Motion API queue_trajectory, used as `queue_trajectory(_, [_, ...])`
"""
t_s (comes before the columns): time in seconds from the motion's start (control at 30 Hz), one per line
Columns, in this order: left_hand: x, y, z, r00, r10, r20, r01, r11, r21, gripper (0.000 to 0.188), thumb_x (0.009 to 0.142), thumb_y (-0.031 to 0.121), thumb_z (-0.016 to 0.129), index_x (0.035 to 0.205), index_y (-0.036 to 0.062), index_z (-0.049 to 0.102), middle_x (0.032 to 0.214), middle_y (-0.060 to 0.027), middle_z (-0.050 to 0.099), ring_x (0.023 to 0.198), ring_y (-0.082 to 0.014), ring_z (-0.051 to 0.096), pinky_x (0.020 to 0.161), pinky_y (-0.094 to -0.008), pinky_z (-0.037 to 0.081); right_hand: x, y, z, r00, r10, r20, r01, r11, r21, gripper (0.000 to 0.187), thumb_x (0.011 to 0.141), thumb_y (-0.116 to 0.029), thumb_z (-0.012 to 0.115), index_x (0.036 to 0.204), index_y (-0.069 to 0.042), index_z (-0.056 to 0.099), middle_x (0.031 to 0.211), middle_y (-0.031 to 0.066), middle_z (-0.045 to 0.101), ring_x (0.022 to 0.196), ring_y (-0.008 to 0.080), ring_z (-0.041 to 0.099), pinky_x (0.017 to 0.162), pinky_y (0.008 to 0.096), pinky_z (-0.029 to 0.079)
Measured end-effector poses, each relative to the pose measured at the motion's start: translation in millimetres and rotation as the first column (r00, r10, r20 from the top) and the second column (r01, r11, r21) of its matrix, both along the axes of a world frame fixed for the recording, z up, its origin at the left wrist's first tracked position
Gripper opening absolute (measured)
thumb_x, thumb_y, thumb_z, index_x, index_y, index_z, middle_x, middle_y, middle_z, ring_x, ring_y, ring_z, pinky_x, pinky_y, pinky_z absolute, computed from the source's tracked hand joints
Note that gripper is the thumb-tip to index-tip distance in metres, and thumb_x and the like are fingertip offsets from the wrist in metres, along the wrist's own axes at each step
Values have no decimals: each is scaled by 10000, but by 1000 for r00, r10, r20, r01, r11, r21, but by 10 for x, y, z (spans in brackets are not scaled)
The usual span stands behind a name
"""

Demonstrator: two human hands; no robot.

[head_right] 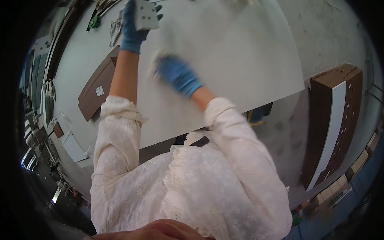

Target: The person applies adhesive to white rectangular panels and wipes them with a cloth. They then place the panels onto a large brown board and arrange smaller brown pieces. The person also wipes a small white square piece with holes using a cloth and liquid from a bottle.

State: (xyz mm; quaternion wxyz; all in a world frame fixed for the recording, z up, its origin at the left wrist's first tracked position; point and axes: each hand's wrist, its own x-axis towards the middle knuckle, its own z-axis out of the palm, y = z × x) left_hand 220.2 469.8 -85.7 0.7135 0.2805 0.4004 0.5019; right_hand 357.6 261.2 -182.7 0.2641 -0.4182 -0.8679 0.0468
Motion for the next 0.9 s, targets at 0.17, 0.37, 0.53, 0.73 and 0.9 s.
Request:
queue_trajectory(0.17, [-648,-1264,460,996,-50,-73,58,991,118,789,1060,602,441,1606,36,374,1568,-161,493,1384,-342,538,1121,-471,474,3677,547,253,162,-886,-434,619,434,-655,354,1075,-228,464,1202,-35,733,1093,113,733,972,228,691,868,336,568])
queue_trajectory(0.37, [-659,-2427,515,968,207,-142,-236,942,-239,909,1006,668,491,1626,24,329,1605,-201,448,1418,-361,515,1130,-484,485,4111,357,473,378,-872,-312,910,413,-50,328,1001,-113,546,1266,40,663,1144,174,723,975,292,710,837,387,596])
queue_trajectory(0.53, [-383,-2515,699,986,148,-83,-157,981,-111,845,1030,626,482,1611,25,361,1585,-200,469,1394,-350,536,1102,-480,512,928,866,307,971,-150,-184,138,988,-75,340,957,-45,587,1286,-35,674,1355,200,671,1247,326,655,1088,436,507])
queue_trajectory(0.73, [-173,-2434,785,984,148,-101,-158,982,-103,861,1020,643,485,1615,34,357,1584,-202,469,1395,-344,536,1096,-485,516,-373,1087,296,995,102,-6,-101,988,116,295,952,-243,613,1223,-138,664,1402,170,585,1270,353,602,1094,446,497])
queue_trajectory(0.9, [-165,-2593,666,988,144,-64,-153,973,-171,816,1043,610,475,1613,38,361,1569,-183,488,1388,-328,542,1086,-478,524,2301,1543,170,994,-105,-23,108,977,185,161,911,-215,677,1055,-157,723,1139,116,711,1045,304,681,897,391,567])
